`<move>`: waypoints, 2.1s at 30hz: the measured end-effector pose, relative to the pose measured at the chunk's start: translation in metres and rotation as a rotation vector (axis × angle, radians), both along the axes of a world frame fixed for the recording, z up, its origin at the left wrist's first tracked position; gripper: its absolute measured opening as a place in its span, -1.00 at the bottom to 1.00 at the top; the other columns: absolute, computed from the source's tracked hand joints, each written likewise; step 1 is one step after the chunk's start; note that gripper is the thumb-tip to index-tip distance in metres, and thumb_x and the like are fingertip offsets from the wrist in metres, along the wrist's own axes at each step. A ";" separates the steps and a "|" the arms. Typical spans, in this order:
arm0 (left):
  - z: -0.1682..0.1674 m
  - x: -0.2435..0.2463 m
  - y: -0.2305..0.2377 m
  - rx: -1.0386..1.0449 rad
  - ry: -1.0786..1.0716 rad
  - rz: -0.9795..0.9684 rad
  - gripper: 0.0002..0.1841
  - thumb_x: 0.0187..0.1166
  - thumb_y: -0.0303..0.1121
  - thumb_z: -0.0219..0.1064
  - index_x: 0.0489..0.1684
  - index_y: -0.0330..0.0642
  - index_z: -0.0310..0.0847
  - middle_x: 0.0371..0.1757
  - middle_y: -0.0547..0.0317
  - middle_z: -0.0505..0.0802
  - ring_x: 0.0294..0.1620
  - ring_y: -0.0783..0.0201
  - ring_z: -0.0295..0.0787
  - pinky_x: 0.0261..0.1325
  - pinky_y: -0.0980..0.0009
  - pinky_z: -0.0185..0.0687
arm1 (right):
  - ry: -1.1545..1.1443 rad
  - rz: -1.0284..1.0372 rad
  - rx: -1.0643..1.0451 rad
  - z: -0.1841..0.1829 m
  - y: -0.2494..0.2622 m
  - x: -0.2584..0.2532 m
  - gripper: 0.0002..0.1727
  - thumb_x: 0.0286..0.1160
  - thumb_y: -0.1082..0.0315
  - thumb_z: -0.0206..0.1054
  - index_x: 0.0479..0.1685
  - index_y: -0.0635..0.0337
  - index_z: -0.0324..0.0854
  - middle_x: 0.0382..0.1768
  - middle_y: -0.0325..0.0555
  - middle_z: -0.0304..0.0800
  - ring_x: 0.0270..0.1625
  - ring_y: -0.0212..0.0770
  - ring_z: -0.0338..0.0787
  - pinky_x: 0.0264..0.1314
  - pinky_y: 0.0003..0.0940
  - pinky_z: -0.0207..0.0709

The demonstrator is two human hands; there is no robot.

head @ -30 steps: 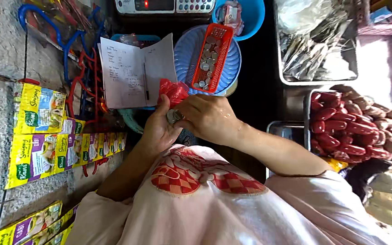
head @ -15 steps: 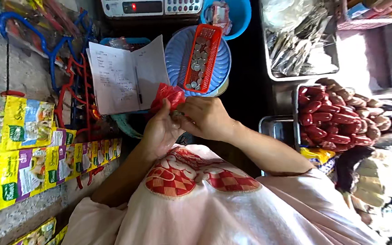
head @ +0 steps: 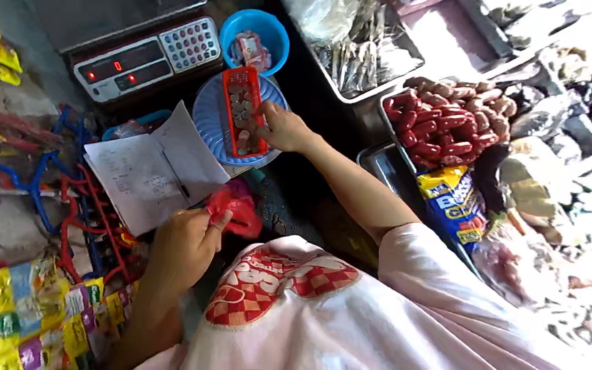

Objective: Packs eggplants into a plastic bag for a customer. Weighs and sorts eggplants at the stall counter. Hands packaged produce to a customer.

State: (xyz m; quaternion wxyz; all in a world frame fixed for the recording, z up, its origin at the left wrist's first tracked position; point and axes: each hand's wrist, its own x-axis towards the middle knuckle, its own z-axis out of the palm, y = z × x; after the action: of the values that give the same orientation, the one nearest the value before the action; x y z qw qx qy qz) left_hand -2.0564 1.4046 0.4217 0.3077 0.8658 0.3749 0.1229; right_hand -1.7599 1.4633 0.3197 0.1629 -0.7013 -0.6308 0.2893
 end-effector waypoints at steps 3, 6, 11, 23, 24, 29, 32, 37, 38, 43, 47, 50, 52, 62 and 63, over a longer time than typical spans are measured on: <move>0.022 0.020 0.006 0.386 0.101 -0.322 -0.42 0.74 -0.03 0.03 -0.56 -0.33 0.70 -0.38 -0.18 0.81 -0.27 -0.22 0.81 -0.20 -0.16 0.64 | 0.400 -0.190 0.005 0.042 -0.050 0.021 -0.63 0.79 0.31 0.08 0.36 0.38 0.50 0.18 0.19 0.72 0.18 -0.04 0.75 0.28 -0.04 0.61; 0.044 0.049 0.003 0.260 0.036 -0.633 -0.70 0.50 -0.32 0.36 -0.40 -0.48 0.75 -0.13 -0.38 0.79 -0.07 -0.34 0.77 -0.08 -0.15 0.70 | 0.563 -0.345 0.084 0.074 -0.130 0.044 -0.68 0.80 0.40 -0.02 0.24 0.36 0.57 0.00 0.06 0.73 -0.14 -0.27 0.67 -0.08 -0.29 0.55; 0.035 0.102 -0.045 -0.129 -0.186 -1.093 -0.67 0.72 -0.33 0.22 -0.36 -0.49 0.64 -0.20 -0.29 0.79 -0.10 0.21 0.76 0.05 0.52 0.64 | 0.574 -0.606 0.213 0.074 -0.301 0.044 -0.69 0.62 0.49 -0.01 0.00 0.39 0.66 -0.05 -0.03 0.60 -0.16 -0.39 0.52 -0.18 -0.49 0.36; -0.062 0.230 -0.425 -0.377 -0.252 -1.867 -0.69 0.71 -0.28 0.11 -0.25 -0.33 0.69 -0.31 -0.05 0.82 -0.22 0.19 0.82 -0.04 0.23 0.75 | 0.523 -1.664 0.169 0.030 -0.782 -0.132 -0.62 0.68 0.52 -0.05 0.22 0.36 0.66 0.23 0.14 0.62 0.01 -0.18 0.67 0.04 -0.29 0.59; -0.068 0.238 -0.467 -0.467 -0.197 -1.948 -0.69 0.74 -0.28 0.10 -0.18 -0.35 0.67 -0.21 -0.07 0.80 -0.11 0.19 0.79 0.09 0.24 0.71 | 0.486 -1.761 0.182 0.033 -0.818 -0.149 -0.61 0.68 0.56 -0.05 0.23 0.39 0.66 0.25 0.18 0.63 0.03 -0.16 0.70 0.08 -0.27 0.62; -0.057 0.262 -0.675 -0.634 0.222 -2.188 -0.72 0.77 -0.38 0.10 0.00 -0.46 0.63 -0.31 -0.01 0.80 -0.27 0.26 0.77 -0.03 0.26 0.72 | 0.286 -2.180 0.499 0.036 -0.958 -0.205 -0.67 0.64 0.60 0.09 0.29 0.44 0.59 0.07 0.03 0.78 -0.01 -0.33 0.81 0.15 -0.41 0.70; -0.042 0.284 -0.799 -0.489 0.500 -2.199 -0.69 0.82 -0.36 0.09 0.15 -0.48 0.60 -0.21 -0.05 0.79 -0.16 0.23 0.74 0.12 0.20 0.66 | 0.121 -2.379 0.712 0.022 -1.031 -0.208 -0.68 0.54 0.69 0.21 0.25 0.48 0.56 -0.02 0.05 0.82 -0.07 -0.30 0.86 0.11 -0.36 0.76; -0.076 0.317 -0.974 -0.369 0.384 -2.376 -0.76 0.81 -0.35 0.16 0.07 -0.38 0.63 -0.27 0.02 0.79 -0.23 0.21 0.74 -0.01 0.14 0.68 | -0.311 -2.399 0.923 0.005 -1.156 -0.204 -0.78 0.44 0.66 0.32 0.04 0.38 0.66 -0.11 -0.12 0.87 -0.14 -0.32 0.91 0.06 -0.31 0.84; -0.080 0.320 -1.001 -0.356 0.328 -2.433 -0.76 0.80 -0.36 0.17 0.06 -0.37 0.65 -0.26 0.01 0.81 -0.21 0.19 0.77 0.00 0.13 0.71 | -0.384 -2.365 0.937 0.006 -1.178 -0.201 -0.80 0.44 0.63 0.33 0.00 0.35 0.67 -0.11 -0.16 0.89 -0.13 -0.33 0.92 0.07 -0.31 0.85; -0.083 0.353 -1.119 -0.167 0.158 -2.635 -0.73 0.77 -0.39 0.20 0.03 -0.49 0.68 -0.06 -0.27 0.80 0.06 -0.14 0.78 0.26 -0.07 0.62 | -0.451 -2.235 0.822 0.022 -1.277 -0.162 -0.80 0.36 0.57 0.45 -0.05 0.38 0.74 -0.06 -0.13 0.87 -0.03 -0.46 0.84 0.14 -0.46 0.75; -0.082 0.401 -1.181 -0.177 0.103 -2.571 -0.79 0.68 -0.49 0.26 0.07 -0.44 0.73 0.23 -0.34 0.71 0.30 -0.21 0.67 0.41 -0.07 0.56 | -0.183 -1.939 1.053 -0.002 -1.360 -0.105 -0.85 0.38 0.59 0.43 -0.13 0.25 0.75 0.05 -0.17 0.85 0.20 -0.32 0.82 0.31 -0.34 0.73; -0.081 0.451 -1.230 -0.177 0.062 -2.495 -0.80 0.68 -0.49 0.26 0.05 -0.40 0.76 0.08 -0.26 0.73 0.12 -0.12 0.70 0.23 -0.01 0.61 | 0.056 -1.720 1.078 -0.024 -1.420 -0.046 -0.93 0.41 0.51 0.41 -0.21 0.21 0.74 0.37 -0.06 0.72 0.45 -0.26 0.68 0.45 -0.31 0.64; -0.083 0.484 -1.251 -0.181 0.087 -2.463 -0.81 0.70 -0.51 0.22 0.00 -0.42 0.74 -0.02 -0.19 0.79 0.04 -0.03 0.74 0.18 0.02 0.61 | 0.141 -1.626 0.996 -0.032 -1.451 -0.008 -0.92 0.38 0.49 0.42 -0.21 0.23 0.76 0.42 -0.03 0.69 0.45 -0.27 0.68 0.42 -0.34 0.65; -0.092 0.635 -1.268 -0.279 0.011 -1.855 -0.84 0.66 -0.41 0.34 -0.03 -0.28 0.81 -0.13 -0.01 0.79 -0.07 0.16 0.72 0.10 0.15 0.62 | 0.713 -1.310 1.009 -0.033 -1.537 0.218 -0.87 0.51 0.43 0.34 -0.15 -0.02 0.76 -0.24 -0.36 0.84 -0.19 -0.45 0.79 -0.01 -0.41 0.73; -0.095 0.652 -1.265 -0.291 -0.012 -1.814 -0.84 0.66 -0.40 0.34 -0.05 -0.28 0.80 -0.17 0.02 0.82 -0.12 0.21 0.75 0.06 0.17 0.65 | 0.799 -1.273 1.068 -0.038 -1.538 0.244 -0.88 0.53 0.35 0.35 -0.16 -0.11 0.78 -0.20 -0.38 0.86 -0.16 -0.44 0.80 0.02 -0.40 0.72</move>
State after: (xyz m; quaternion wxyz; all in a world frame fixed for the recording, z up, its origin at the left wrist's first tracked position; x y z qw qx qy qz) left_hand -1.4045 0.1394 0.3267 0.3940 0.7803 -0.4381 -0.2093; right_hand -1.5160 -0.0746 0.2818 0.7990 -0.5958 -0.0729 0.0363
